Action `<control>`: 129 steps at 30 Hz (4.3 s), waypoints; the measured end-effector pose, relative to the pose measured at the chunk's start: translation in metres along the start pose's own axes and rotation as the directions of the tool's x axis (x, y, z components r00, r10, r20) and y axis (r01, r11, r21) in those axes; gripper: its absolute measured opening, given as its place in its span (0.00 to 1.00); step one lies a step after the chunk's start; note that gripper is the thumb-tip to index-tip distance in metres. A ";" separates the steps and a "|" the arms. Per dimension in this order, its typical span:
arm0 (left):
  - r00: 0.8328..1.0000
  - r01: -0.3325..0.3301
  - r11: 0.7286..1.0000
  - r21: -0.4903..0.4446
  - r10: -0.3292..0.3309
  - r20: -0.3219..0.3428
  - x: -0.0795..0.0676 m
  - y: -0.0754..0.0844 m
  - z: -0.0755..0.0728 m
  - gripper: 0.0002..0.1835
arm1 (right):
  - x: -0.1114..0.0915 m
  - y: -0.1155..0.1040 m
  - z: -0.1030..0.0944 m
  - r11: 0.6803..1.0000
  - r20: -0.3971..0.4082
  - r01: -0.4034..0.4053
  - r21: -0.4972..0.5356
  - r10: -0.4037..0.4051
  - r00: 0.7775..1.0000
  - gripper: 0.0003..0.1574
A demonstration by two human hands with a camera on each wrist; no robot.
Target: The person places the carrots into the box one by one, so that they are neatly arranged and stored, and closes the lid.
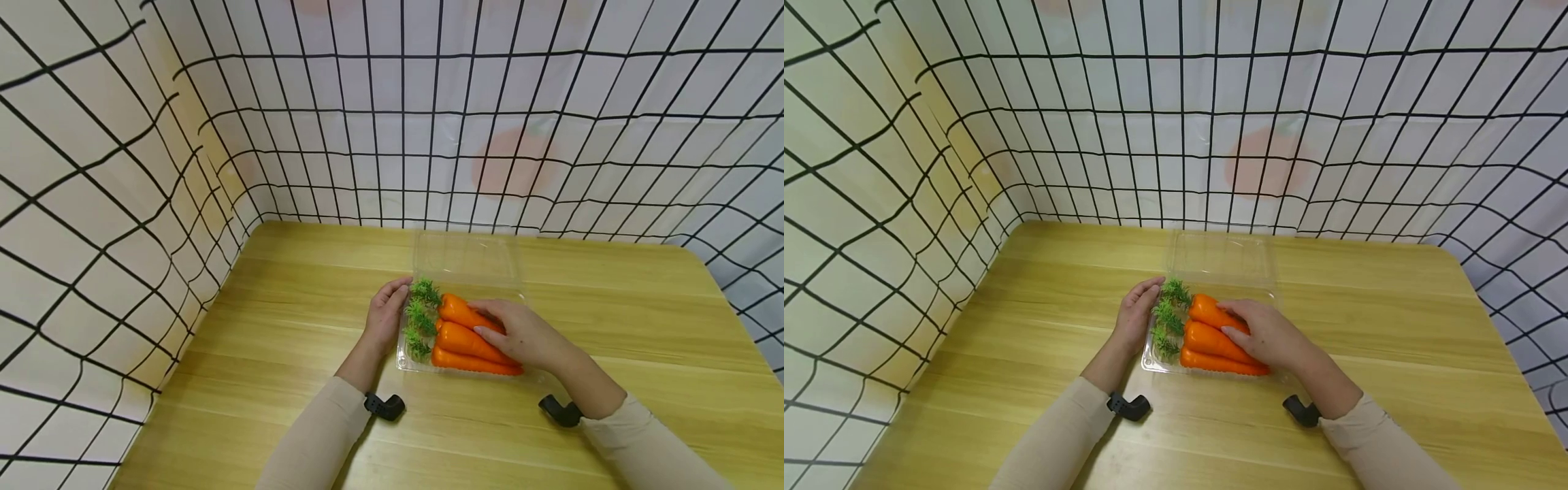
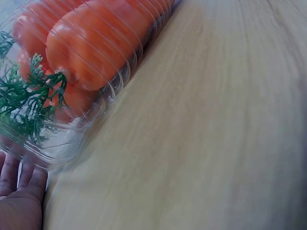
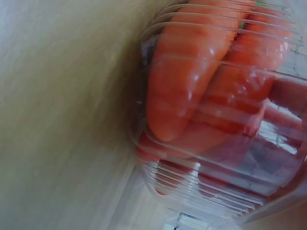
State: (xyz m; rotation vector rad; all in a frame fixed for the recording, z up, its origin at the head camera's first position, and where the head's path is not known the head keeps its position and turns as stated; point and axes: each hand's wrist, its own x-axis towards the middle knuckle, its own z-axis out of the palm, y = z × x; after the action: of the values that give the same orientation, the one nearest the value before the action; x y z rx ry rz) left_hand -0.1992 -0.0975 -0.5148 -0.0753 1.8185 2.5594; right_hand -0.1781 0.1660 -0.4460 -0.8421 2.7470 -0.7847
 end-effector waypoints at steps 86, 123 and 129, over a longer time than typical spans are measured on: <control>0.975 0.136 0.990 -0.029 -0.129 0.180 0.026 0.014 -0.009 0.32 | -0.012 0.093 0.001 0.059 -0.045 0.035 0.998 0.181 0.983 0.24; 0.993 0.041 0.999 0.016 -0.039 -0.111 0.023 0.018 0.010 0.09 | -0.010 0.086 0.002 0.141 -0.081 0.049 0.989 0.232 0.969 0.15; 0.987 0.039 0.995 0.096 -0.023 -0.158 0.023 0.016 0.009 0.03 | -0.011 0.079 -0.007 0.277 -0.036 -0.061 0.959 0.332 0.943 0.10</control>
State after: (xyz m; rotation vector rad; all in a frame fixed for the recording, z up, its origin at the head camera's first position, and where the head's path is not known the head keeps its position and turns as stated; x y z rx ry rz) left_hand -0.2226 -0.0950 -0.4973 -0.3105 1.9758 2.5024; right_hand -0.2091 0.2307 -0.4823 -0.0873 1.7654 -2.2053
